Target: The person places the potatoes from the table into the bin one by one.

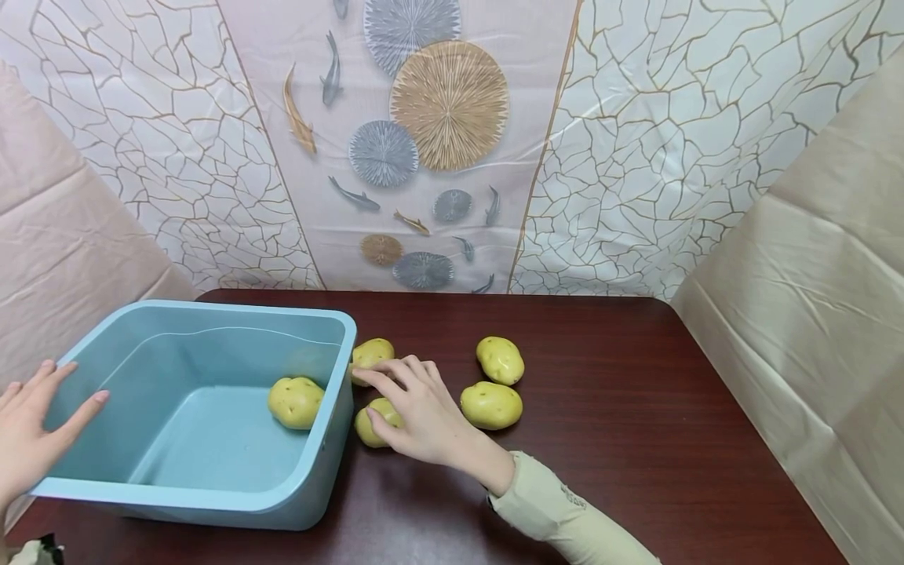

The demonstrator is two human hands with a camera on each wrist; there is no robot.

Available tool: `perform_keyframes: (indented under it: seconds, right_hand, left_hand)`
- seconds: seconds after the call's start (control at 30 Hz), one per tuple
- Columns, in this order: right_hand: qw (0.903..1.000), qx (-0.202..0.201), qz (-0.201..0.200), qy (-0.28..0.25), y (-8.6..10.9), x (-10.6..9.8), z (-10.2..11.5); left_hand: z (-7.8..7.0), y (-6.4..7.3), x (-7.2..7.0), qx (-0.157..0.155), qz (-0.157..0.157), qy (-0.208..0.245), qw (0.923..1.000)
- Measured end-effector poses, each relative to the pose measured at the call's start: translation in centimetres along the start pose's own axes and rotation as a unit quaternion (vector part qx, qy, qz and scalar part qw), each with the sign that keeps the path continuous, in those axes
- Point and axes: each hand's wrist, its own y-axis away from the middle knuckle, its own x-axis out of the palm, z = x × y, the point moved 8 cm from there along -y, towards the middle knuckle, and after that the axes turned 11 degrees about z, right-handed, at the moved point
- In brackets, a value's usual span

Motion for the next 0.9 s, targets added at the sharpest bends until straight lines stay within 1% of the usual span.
perform_keyframes:
  seconds: [0.2, 0.5, 0.9]
  right_hand:
    - [1.0000, 0.004, 0.006, 0.005, 0.3, 0.4, -0.5]
    - [0.9993, 0.021, 0.030, 0.014, 0.7, 1.3, -1.4]
    - [0.9970, 0.040, 0.061, 0.024, 1.0, 2.4, -1.9]
  left_hand:
    - [-0.1, 0.0, 0.0, 0.002, 0.003, 0.001, 1.0000]
    - [0.0, 0.0, 0.0, 0.000, 0.000, -0.001, 1.0000]
    - [0.1, 0.0, 0.1, -0.001, -0.003, -0.002, 1.0000]
